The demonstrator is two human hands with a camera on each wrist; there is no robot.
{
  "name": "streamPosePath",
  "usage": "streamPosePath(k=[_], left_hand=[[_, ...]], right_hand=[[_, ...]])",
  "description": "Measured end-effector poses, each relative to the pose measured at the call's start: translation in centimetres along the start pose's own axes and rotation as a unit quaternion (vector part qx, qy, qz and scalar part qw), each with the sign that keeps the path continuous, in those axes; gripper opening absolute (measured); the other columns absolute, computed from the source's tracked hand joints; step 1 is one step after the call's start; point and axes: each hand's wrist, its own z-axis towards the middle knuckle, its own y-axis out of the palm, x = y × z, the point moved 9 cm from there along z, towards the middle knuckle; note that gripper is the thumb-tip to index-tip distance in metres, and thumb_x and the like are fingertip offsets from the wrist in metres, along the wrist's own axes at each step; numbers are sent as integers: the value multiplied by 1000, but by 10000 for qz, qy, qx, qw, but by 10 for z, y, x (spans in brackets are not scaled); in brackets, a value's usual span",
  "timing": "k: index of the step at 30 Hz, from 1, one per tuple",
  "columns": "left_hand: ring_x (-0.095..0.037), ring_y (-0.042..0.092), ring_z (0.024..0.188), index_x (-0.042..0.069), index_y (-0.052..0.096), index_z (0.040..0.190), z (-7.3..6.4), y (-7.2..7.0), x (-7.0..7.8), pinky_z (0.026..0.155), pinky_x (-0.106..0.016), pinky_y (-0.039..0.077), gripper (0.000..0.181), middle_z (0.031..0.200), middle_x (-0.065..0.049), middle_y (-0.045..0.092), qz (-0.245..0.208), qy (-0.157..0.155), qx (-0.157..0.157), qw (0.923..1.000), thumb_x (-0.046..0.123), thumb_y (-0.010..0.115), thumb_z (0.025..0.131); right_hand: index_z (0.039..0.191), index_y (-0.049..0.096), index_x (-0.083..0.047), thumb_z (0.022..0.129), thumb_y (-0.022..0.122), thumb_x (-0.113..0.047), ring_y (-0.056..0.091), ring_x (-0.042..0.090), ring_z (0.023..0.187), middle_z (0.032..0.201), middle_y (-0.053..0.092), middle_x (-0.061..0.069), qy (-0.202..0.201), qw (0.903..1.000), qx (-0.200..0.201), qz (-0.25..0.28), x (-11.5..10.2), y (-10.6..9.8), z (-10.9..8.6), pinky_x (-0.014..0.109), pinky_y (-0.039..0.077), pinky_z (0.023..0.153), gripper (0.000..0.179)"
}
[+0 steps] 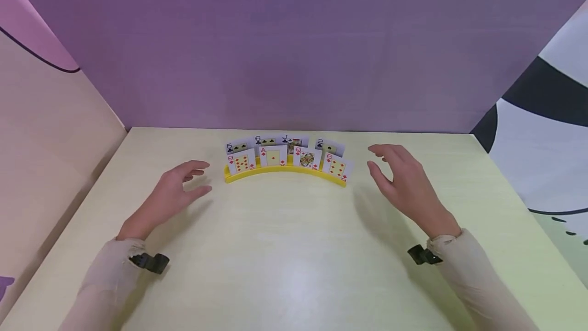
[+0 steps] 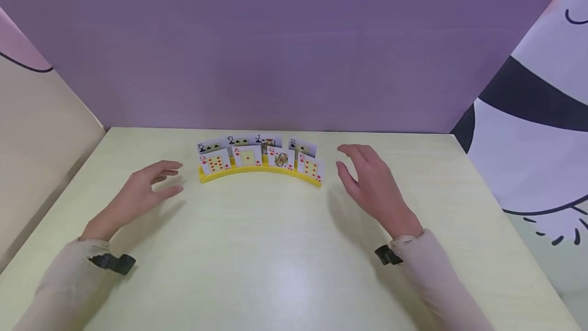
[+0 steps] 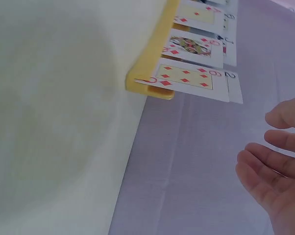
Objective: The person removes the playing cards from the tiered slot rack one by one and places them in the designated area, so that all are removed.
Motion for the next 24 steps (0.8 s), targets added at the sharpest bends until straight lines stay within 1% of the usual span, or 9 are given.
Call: streamPosePath(k=[3,7,9,14,16,17,19,21,24], left_hand=[[-35,56,125,5,50,140,8,6,-9,104,-49,49,53,141,-18,54,-635,-286,-125,9975,16,72,93],[-35,55,127,6,48,142,21,17,-16,101,-46,52,54,143,-17,52,-1449,-563,-269,9875,21,70,95],[-34,54,129,6,48,143,28,24,-19,102,-44,51,55,144,-16,51,-1815,-628,-386,9806,21,70,95],[-28,53,130,9,49,142,42,40,-25,106,-38,48,51,145,-10,50,-2710,-860,-558,9571,17,68,96],[-26,54,128,9,51,141,45,45,-28,106,-35,47,49,144,-9,51,-2907,-976,-560,9502,15,68,96],[-25,55,127,9,51,140,46,48,-30,105,-33,47,48,143,-10,52,-2929,-1019,-560,9490,15,68,96],[-24,55,124,5,52,139,48,53,-32,101,-27,48,47,141,-12,53,-2940,-1117,-550,9477,13,67,96],[-24,55,122,2,51,139,48,58,-32,97,-21,49,46,140,-15,54,-2963,-1175,-528,9464,10,66,96],[-26,53,122,-3,49,138,47,62,-30,94,-16,50,48,139,-20,53,-2989,-1175,-448,9460,4,66,94]], right_hand=[[116,63,-2,91,66,-2,62,24,94,112,67,11,157,9997,60,189,5,7,7,42,54,78,25],[114,64,-3,94,63,-7,64,26,93,110,68,10,319,9987,-173,345,6,22,16,43,54,79,21],[113,65,-3,95,63,-8,64,26,92,107,69,9,391,9981,-281,382,6,27,20,43,55,79,18],[106,67,-4,95,64,-9,65,20,85,97,70,6,586,9962,-395,514,11,35,24,40,56,72,13],[104,68,-4,94,66,-8,65,18,84,96,71,5,690,9943,-443,686,15,38,23,39,58,72,11],[103,68,-3,94,67,-8,66,17,84,96,71,5,766,9929,-461,787,18,40,23,38,59,73,11],[102,69,-3,94,68,-9,67,18,85,96,72,5,976,9888,-459,1027,24,44,22,37,60,76,10],[102,70,-4,94,69,-10,67,19,87,96,72,6,1233,9828,-437,1300,32,48,20,31,60,77,10],[102,70,-4,96,68,-16,69,21,84,93,73,8,1602,9714,-417,1705,42,54,17,20,58,74,13]])
